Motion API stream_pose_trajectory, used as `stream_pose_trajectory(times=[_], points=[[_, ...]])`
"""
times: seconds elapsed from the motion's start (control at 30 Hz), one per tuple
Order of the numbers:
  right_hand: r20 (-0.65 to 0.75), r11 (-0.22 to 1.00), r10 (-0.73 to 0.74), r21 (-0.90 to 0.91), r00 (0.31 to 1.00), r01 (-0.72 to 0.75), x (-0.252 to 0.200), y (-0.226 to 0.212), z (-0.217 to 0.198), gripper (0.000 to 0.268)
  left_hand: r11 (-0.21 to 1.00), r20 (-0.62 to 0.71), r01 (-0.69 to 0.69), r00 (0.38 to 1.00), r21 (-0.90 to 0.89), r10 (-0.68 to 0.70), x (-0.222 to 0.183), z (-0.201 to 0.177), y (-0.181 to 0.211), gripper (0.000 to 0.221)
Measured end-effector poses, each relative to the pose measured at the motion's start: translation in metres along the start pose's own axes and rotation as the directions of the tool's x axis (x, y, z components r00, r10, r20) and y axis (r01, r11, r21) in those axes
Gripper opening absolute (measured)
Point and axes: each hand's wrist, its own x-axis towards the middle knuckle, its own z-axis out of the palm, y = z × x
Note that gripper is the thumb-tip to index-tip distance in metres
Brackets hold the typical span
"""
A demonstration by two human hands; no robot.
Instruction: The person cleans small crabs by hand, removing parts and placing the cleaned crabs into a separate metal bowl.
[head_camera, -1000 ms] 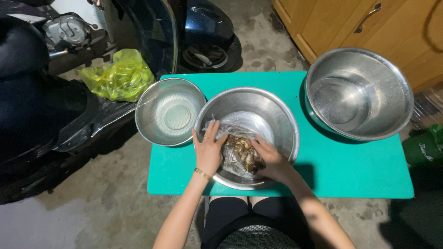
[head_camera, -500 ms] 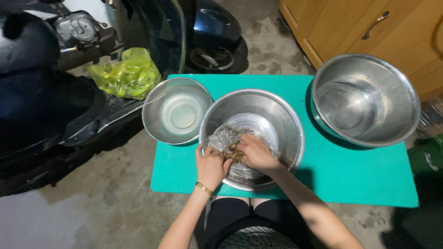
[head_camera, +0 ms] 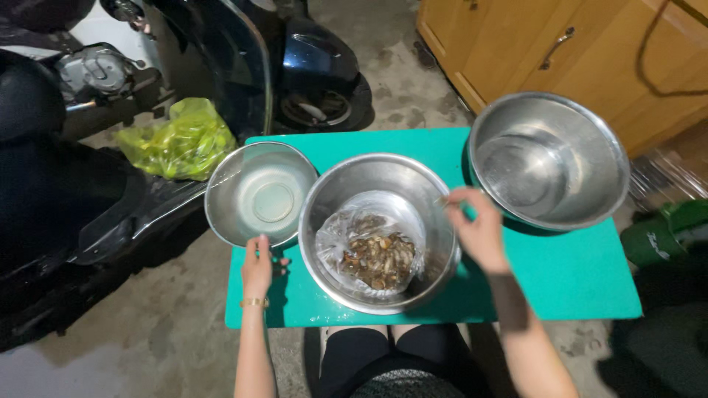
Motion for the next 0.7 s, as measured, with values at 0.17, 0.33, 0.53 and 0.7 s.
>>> stream_pose_trajectory(times=[0.17, 0.33, 0.53, 0.7], points=[[-0.113, 0.867, 0.339, -0.349, 0.934, -0.356, 0.018, 0.074, -0.031, 0.026, 0.966, -0.065, -0.219, 0.975, -0.135, 0.212, 0.071, 0.017, -0.061, 0.024], [-0.177, 0.849, 0.358, -0.347, 0.917, -0.398, -0.010, 0.084, -0.025, 0.031, 0.953, -0.228, -0.286, 0.926, 0.101, 0.302, 0.074, 0.019, -0.002, 0.031], [-0.246, 0.857, 0.433, -0.186, 0.867, -0.481, -0.063, 0.049, -0.023, 0.028, 0.800, -0.267, -0.586, 0.757, 0.125, 0.596, 0.067, 0.035, 0.117, 0.043], [-0.427, 0.895, 0.178, -0.304, 0.887, -0.326, -0.103, 0.031, -0.015, 0.023, 0.839, -0.092, -0.517, 0.856, -0.168, 0.509, 0.051, 0.090, 0.187, 0.045]])
